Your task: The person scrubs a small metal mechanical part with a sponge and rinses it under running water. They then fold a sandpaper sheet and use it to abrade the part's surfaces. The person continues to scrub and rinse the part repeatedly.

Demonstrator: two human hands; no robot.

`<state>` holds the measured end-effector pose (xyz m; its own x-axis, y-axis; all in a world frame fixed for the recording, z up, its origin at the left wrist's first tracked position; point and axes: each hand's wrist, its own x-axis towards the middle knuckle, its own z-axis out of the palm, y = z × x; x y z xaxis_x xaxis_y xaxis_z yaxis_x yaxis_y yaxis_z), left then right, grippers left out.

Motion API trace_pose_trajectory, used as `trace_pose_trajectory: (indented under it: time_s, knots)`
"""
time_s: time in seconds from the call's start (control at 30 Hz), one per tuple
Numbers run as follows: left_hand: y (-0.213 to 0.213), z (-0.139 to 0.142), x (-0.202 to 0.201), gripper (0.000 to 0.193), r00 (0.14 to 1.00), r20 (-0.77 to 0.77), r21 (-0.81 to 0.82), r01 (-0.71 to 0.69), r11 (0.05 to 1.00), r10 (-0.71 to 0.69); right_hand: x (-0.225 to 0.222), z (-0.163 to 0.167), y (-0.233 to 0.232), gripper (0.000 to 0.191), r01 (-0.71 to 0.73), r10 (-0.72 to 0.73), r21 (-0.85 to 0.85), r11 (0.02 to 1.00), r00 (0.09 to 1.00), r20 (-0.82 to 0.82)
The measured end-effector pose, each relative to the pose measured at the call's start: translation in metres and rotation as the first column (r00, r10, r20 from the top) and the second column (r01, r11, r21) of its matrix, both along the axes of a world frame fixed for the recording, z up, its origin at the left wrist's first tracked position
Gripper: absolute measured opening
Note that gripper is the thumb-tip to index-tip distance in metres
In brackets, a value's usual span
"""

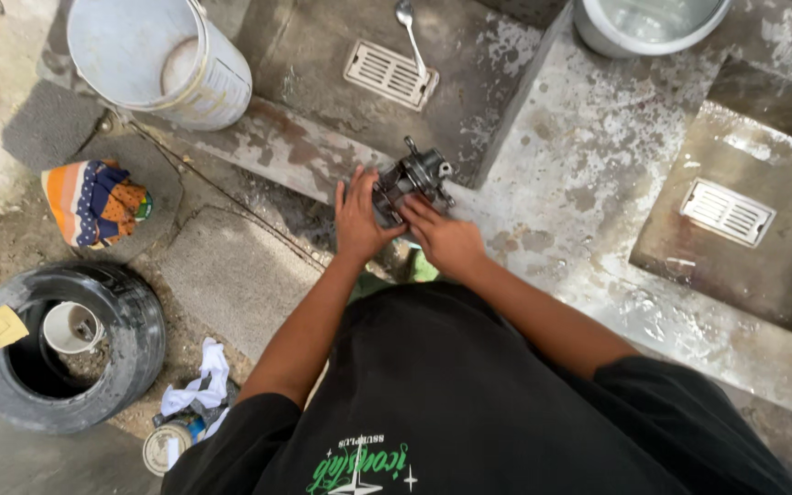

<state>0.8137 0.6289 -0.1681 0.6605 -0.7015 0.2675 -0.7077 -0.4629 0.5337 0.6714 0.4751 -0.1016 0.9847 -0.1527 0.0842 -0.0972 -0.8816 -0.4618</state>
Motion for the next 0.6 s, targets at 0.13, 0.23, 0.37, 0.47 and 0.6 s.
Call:
trace_pose_trajectory:
  time_s: [0.13, 0.23, 0.37, 0.47, 0.6]
  knots:
    - [-0.0011, 0.0006, 0.0018, 0.107, 1.000, -0.009, -0.007, -0.011, 1.000, 0.011, -0.0010, 0.0001, -0.0002, 0.043, 0.001, -0.005, -0.060, 0.998, 0.998, -0.062]
    - [-0.0021, 0.0032, 0.0019, 0.107, 1.000, -0.023, 0.011, 0.005, 1.000, -0.005, -0.0011, -0.0008, 0.0002, 0.044, 0.018, -0.015, -0.022, 1.000, 0.993, 0.120]
    - [-0.0008, 0.0071, -0.0001, 0.104, 0.999, -0.040, 0.054, -0.016, 0.998, 0.018, 0.0035, -0.0034, 0.0029, 0.039, 0.082, -0.082, 0.003, 0.997, 0.995, -0.058]
    - [-0.0002, 0.0087, -0.0002, 0.106, 0.999, -0.052, 0.051, -0.010, 0.999, 0.013, 0.0043, -0.0033, 0.0034, 0.039, 0.066, -0.066, -0.005, 0.998, 0.994, -0.089]
    - [-0.0010, 0.0092, 0.0000, 0.105, 0.999, -0.039, 0.019, -0.011, 1.000, 0.011, 0.0005, 0.0005, 0.0018, 0.042, 0.044, -0.043, -0.015, 0.999, 0.998, 0.047]
